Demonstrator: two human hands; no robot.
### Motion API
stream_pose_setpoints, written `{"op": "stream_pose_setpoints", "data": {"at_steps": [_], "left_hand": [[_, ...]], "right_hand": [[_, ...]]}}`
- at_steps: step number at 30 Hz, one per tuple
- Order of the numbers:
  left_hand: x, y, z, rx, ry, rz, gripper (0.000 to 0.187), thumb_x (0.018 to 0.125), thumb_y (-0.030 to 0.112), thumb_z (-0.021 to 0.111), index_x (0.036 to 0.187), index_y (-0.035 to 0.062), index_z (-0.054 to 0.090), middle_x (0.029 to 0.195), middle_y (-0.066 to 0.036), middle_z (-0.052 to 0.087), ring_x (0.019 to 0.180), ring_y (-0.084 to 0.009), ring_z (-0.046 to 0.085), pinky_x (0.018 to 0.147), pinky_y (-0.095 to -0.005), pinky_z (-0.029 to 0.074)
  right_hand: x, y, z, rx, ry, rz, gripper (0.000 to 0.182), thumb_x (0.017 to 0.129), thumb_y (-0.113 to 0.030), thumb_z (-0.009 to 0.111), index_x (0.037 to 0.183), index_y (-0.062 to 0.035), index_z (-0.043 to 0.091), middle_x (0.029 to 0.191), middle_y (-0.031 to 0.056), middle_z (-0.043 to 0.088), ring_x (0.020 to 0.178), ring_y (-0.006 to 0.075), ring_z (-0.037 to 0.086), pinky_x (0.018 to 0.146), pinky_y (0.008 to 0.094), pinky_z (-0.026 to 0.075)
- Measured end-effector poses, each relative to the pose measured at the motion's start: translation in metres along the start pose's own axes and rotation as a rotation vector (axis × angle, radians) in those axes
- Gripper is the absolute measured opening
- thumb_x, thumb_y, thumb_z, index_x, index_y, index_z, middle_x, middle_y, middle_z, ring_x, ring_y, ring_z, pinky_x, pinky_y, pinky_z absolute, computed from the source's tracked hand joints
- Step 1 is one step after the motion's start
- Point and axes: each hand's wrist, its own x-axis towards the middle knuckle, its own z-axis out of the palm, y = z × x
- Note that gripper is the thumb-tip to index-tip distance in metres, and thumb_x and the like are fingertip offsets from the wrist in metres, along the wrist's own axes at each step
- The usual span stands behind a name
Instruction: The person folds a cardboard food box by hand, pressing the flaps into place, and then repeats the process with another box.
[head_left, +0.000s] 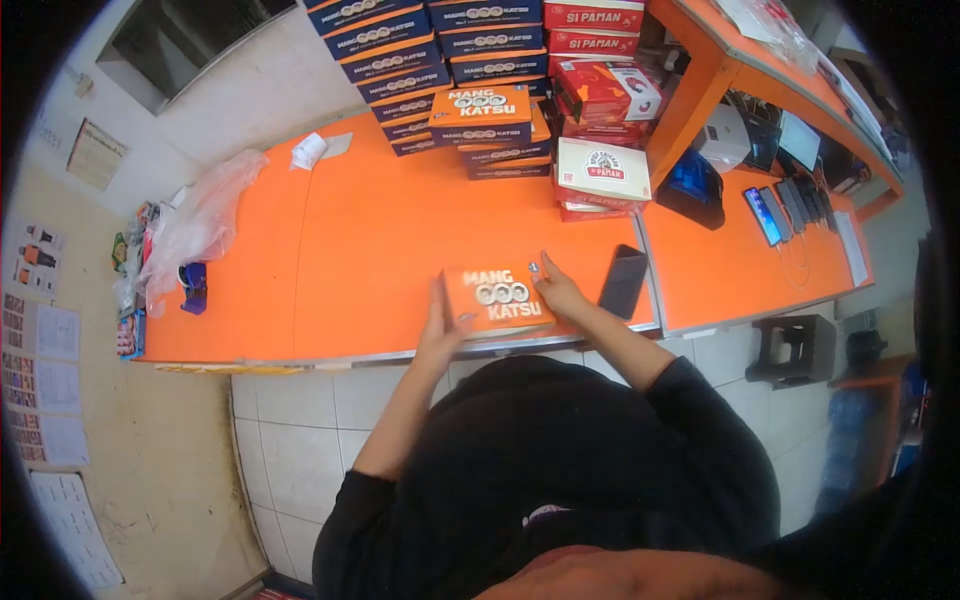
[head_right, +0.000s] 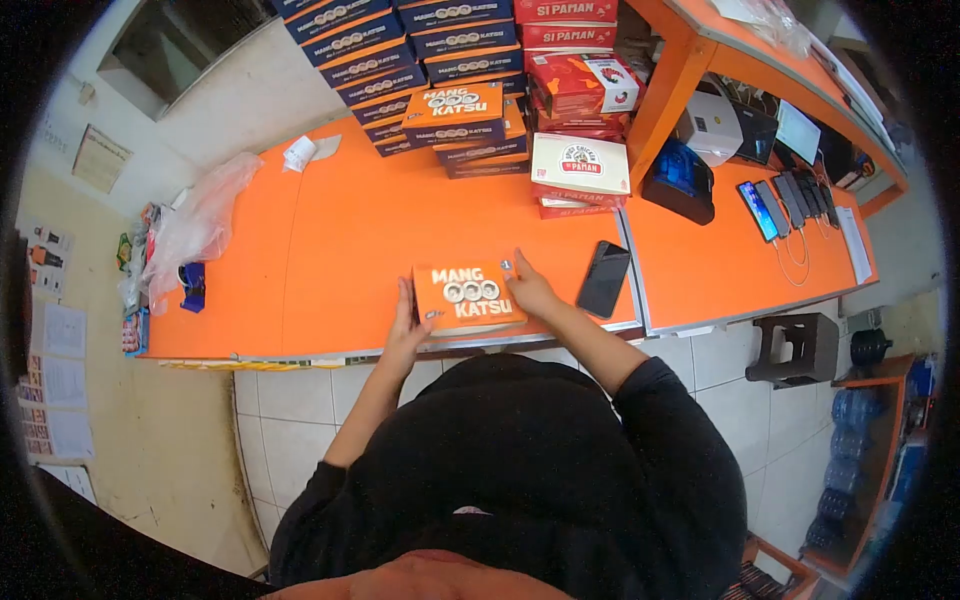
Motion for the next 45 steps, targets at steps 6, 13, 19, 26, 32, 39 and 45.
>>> {"op": "stream_pose_setpoints", "data": {"at_steps": [6,13,19,26,32,39,45], "left_hand": [[-0.001,0.019,-0.002,1.082,0.005,0.356,0.099,0.051,0.033,0.085,0.132,0.0109,0.034,0.145,-0.03,-0.004,0.135,-0.0409,0.01,0.108,-0.0466,0.021],[0.0,0.007,0.013,0.385,0.068,0.184,0.116,0.057,0.02,0.084,0.141,0.0076,0.005,0.133,-0.02,0.024,0.124,-0.0286,0.035,0.101,-0.0427,0.035],[-0.018,0.1,0.007,0.954,-0.102,0.2,0.1,0.051,0.024,0.084,0.135,0.0111,0.03,0.128,-0.021,0.029,0.121,-0.0359,0.036,0.099,-0.0441,0.035],[-0.009,0.096,0.011,0.698,0.06,0.361,0.095,0.055,0.026,0.082,0.133,0.0084,0.032,0.124,-0.019,0.033,0.117,-0.0351,0.037,0.099,-0.043,0.034],[-0.014,0.102,0.002,0.48,-0.046,0.262,0.086,0.058,0.03,0.079,0.13,0.0061,0.039,0.119,-0.015,0.037,0.116,-0.0295,0.039,0.098,-0.0391,0.033],[-0.017,0.103,0.01,-0.083,-0.082,0.172,0.083,0.064,0.036,0.075,0.13,0.0031,0.038,0.122,-0.01,0.038,0.118,-0.0222,0.037,0.099,-0.0345,0.031],[-0.028,0.124,0.017,0.325,0.017,0.254,0.08,0.064,0.035,0.079,0.127,0.0041,0.041,0.132,-0.016,0.033,0.125,-0.0297,0.034,0.1,-0.0403,0.033]], "right_hand": [[-0.009,-0.006,0.036,0.539,-0.401,-0.291,0.05,0.095,-0.026,0.044,0.139,-0.0047,0.03,0.136,0.014,0.041,0.123,0.0206,0.041,0.1,0.0298,0.034],[-0.06,-0.105,-0.023,0.055,-0.593,-0.542,0.066,0.076,0.001,0.058,0.137,-0.0102,0.035,0.139,0.0198,0.035,0.129,0.031,0.035,0.105,0.0366,0.03],[-0.057,-0.123,-0.079,-0.119,-0.386,-0.833,0.05,0.068,0.013,0.044,0.109,-0.0087,0.063,0.106,0.0117,0.064,0.097,0.0267,0.061,0.086,0.034,0.048],[-0.103,-0.157,-0.054,-0.274,-0.275,-1.048,0.045,0.078,0.005,0.05,0.12,-0.0108,0.058,0.122,0.0143,0.056,0.112,0.0315,0.053,0.093,0.0365,0.044],[-0.094,-0.14,-0.036,-0.089,-0.267,-1.174,0.051,0.089,-0.032,0.053,0.132,-0.0057,0.043,0.138,0.0156,0.039,0.132,0.0321,0.03,0.107,0.0402,0.026],[-0.095,-0.131,-0.017,-0.08,-0.317,-1.157,0.076,0.076,-0.036,0.067,0.14,-0.0176,0.032,0.149,0.0181,0.012,0.137,0.0396,0.006,0.108,0.0537,0.011],[-0.097,-0.108,-0.021,-0.04,-0.129,-1.196,0.091,0.059,-0.031,0.077,0.138,-0.0287,0.034,0.148,0.0211,0.011,0.13,0.0459,0.015,0.104,0.055,0.018]]}}
